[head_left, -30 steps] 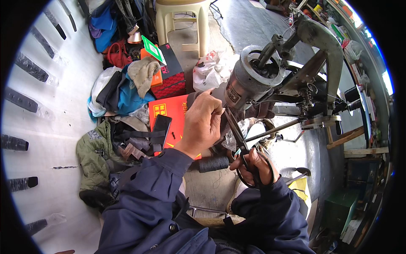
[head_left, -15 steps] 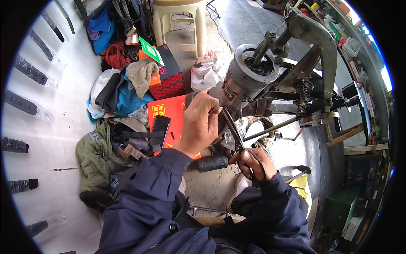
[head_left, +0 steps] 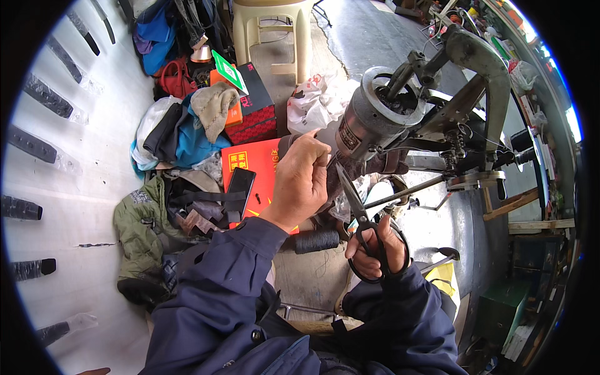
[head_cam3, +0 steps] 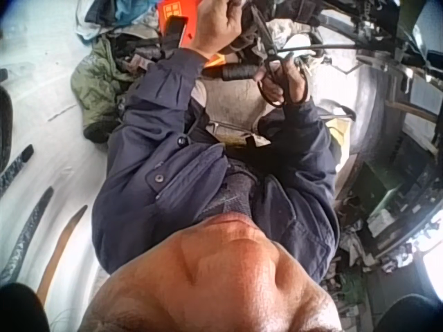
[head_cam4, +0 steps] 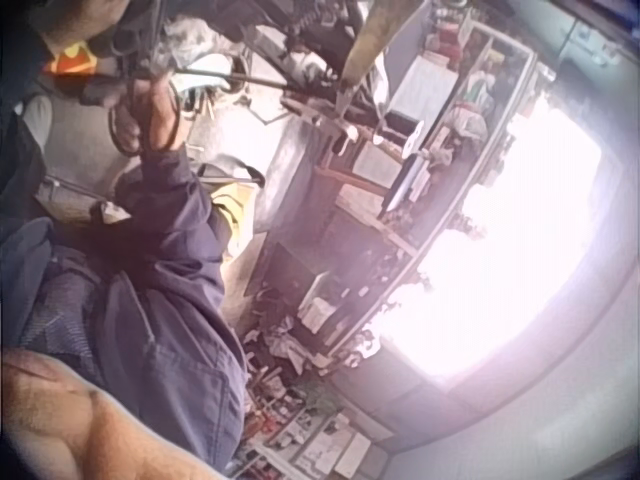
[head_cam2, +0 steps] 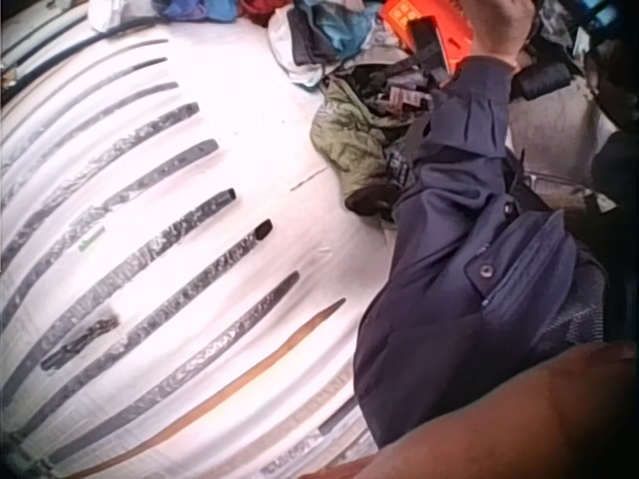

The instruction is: The person sews a brown slipper using a sewing machine, then trims the thread with scissors. They inspect the finished slipper and handle a green jacket and a grey cloth.

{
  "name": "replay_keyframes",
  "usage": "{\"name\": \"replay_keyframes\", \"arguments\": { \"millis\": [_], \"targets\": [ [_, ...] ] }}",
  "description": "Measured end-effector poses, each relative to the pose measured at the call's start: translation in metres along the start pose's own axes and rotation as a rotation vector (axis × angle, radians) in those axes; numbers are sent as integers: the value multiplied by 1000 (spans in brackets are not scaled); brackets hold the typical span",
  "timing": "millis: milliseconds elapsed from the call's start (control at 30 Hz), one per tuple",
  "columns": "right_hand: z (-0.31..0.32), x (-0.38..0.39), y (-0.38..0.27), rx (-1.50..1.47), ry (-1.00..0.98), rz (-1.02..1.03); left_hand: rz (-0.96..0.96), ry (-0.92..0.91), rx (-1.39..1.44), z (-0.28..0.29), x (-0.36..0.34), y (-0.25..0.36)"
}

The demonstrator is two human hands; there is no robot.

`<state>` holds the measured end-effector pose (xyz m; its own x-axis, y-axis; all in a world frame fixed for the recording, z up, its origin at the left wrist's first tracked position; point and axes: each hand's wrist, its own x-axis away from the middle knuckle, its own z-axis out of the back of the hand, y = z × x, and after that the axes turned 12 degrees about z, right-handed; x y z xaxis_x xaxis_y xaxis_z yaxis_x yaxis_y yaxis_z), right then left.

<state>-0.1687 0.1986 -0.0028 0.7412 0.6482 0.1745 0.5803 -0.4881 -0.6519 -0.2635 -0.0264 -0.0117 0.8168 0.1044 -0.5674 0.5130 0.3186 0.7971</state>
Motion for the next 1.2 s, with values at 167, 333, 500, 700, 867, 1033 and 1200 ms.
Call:
{"name": "replay_keyframes", "arguments": {
  "millis": [167,333,500,700,867,1033,1200],
  "targets": [
    [-6,-1,-1,-140,-1,-11,-8,-1,-11,1,0,0],
    [-11,-3,-4,-163,2,-24,-7,2,-21,1,0,0],
    [-17,-5,-5,-99,47,-23,-18,1,-24,0,1,-2],
    [-23,-6,-2,-40,98,-1,-18,-18,-32,2,1,-2],
    [-24,-2,11,328,158,107,-18,-12,-30,1,0,0],
    [-18,3,25,371,193,158,-15,-24,-63,2,2,3],
    [-7,4,25,186,107,178,51,-110,-60,9,5,5]
  ]
}}
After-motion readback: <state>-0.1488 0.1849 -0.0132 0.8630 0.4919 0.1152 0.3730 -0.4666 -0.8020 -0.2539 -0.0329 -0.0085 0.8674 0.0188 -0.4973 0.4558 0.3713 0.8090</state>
